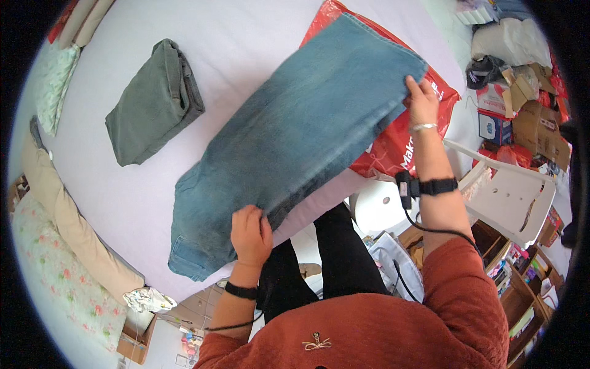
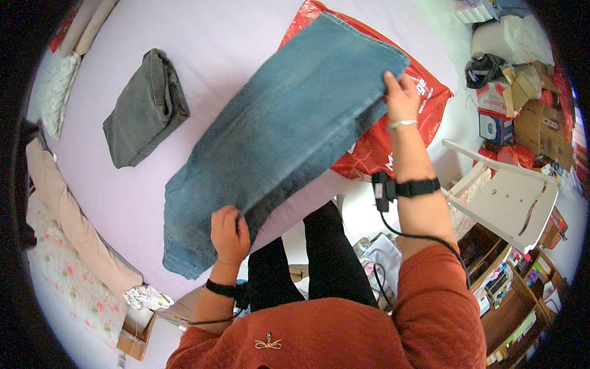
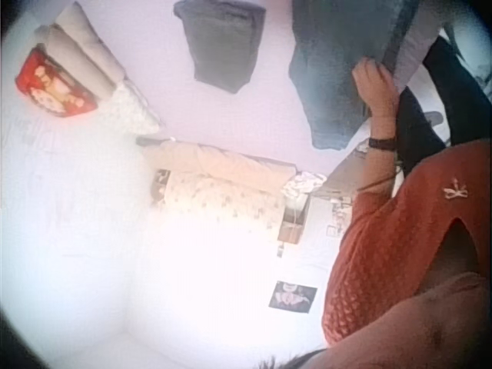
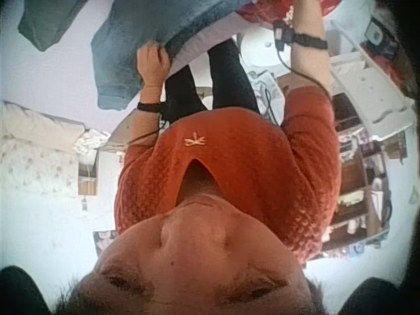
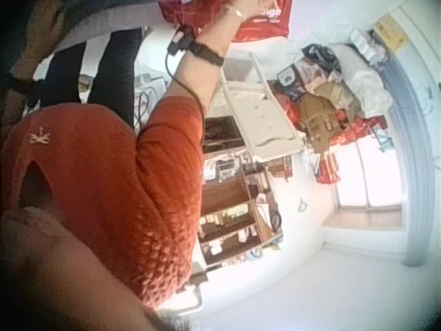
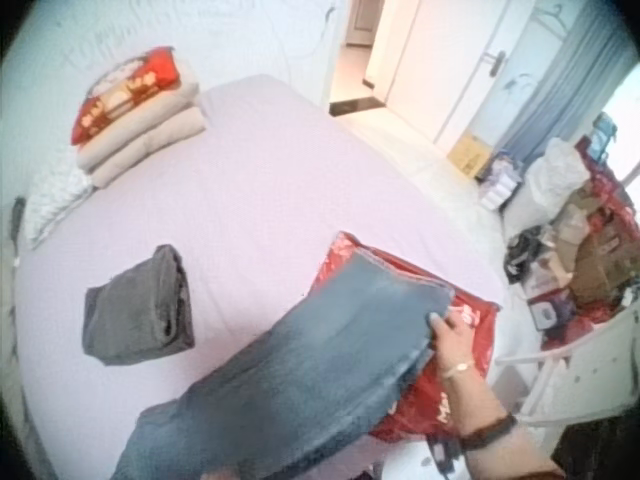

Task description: The person folds two pairs of jeans and one pair of dark trousers on a bed, then places them into a red plastic bag. The person also briefly picks up a small cylindrical object from the floor.

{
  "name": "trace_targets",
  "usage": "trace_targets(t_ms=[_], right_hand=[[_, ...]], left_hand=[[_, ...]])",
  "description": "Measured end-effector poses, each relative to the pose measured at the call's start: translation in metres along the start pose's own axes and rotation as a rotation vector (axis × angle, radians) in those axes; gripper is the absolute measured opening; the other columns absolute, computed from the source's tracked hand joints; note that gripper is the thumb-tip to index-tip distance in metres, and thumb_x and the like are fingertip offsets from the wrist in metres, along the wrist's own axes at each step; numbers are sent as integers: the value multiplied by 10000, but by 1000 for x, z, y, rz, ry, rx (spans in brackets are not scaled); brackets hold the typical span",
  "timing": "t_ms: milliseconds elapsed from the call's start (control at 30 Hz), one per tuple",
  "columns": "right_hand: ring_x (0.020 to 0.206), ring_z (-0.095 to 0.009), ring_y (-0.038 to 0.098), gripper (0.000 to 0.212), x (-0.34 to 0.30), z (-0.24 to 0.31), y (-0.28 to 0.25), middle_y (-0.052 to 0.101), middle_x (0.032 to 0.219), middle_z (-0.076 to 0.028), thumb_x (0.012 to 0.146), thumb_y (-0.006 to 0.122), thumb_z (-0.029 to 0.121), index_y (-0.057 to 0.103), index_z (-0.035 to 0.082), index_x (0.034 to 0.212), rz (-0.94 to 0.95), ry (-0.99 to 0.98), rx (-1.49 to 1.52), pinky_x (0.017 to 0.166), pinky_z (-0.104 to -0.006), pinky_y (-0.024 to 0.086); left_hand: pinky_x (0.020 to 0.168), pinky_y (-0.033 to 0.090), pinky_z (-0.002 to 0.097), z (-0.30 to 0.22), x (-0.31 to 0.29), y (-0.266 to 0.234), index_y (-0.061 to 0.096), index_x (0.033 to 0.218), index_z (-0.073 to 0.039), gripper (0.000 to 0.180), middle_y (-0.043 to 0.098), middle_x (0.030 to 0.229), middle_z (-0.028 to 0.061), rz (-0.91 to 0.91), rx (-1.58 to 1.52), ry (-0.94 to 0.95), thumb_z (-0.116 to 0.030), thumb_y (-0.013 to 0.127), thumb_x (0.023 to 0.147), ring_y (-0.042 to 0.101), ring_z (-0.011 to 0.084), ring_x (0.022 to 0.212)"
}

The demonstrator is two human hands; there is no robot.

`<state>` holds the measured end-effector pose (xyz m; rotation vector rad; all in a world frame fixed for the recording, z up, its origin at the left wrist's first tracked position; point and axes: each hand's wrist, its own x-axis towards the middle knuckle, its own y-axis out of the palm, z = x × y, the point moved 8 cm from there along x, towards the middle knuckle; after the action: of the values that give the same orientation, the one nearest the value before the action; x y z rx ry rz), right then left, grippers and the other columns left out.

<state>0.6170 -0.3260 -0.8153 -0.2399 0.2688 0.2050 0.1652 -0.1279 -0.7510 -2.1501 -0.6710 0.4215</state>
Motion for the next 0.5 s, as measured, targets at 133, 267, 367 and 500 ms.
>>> trace_targets(t_ms=[133,267,367,500], right_hand=[[674,-75,520,163,-5,-35,-49,637,828,25,922,684,183,697,38,994,-152,69,-56,596,-241,410],[493,-103,481,218,-5,-115,-70,568,668,8,929,678,248,622,63,828,-233,266,-295,454,-254,400],[464,-113,483,267,1,-139,-67,553,646,-9,933,674,274,579,66,797,-226,347,-179,421,-271,405],[823,-327,638,324,-14,-60,-65,666,842,-152,898,698,275,625,-12,1029,-479,-46,-902,823,-426,510]], left_hand=[[780,505,416,-22,-20,11,640,986,-24,215,618,1037,152,139,-32,53,-34,670,773,593,351,920],[734,509,405,-6,-22,54,651,970,-37,187,587,959,114,202,22,19,-73,681,790,596,318,890],[695,506,405,-1,-22,72,651,934,-47,145,550,890,100,251,41,37,-110,682,808,588,303,850],[708,508,407,-3,-14,63,641,960,-50,181,579,943,101,366,-65,73,-138,693,810,593,305,879]])
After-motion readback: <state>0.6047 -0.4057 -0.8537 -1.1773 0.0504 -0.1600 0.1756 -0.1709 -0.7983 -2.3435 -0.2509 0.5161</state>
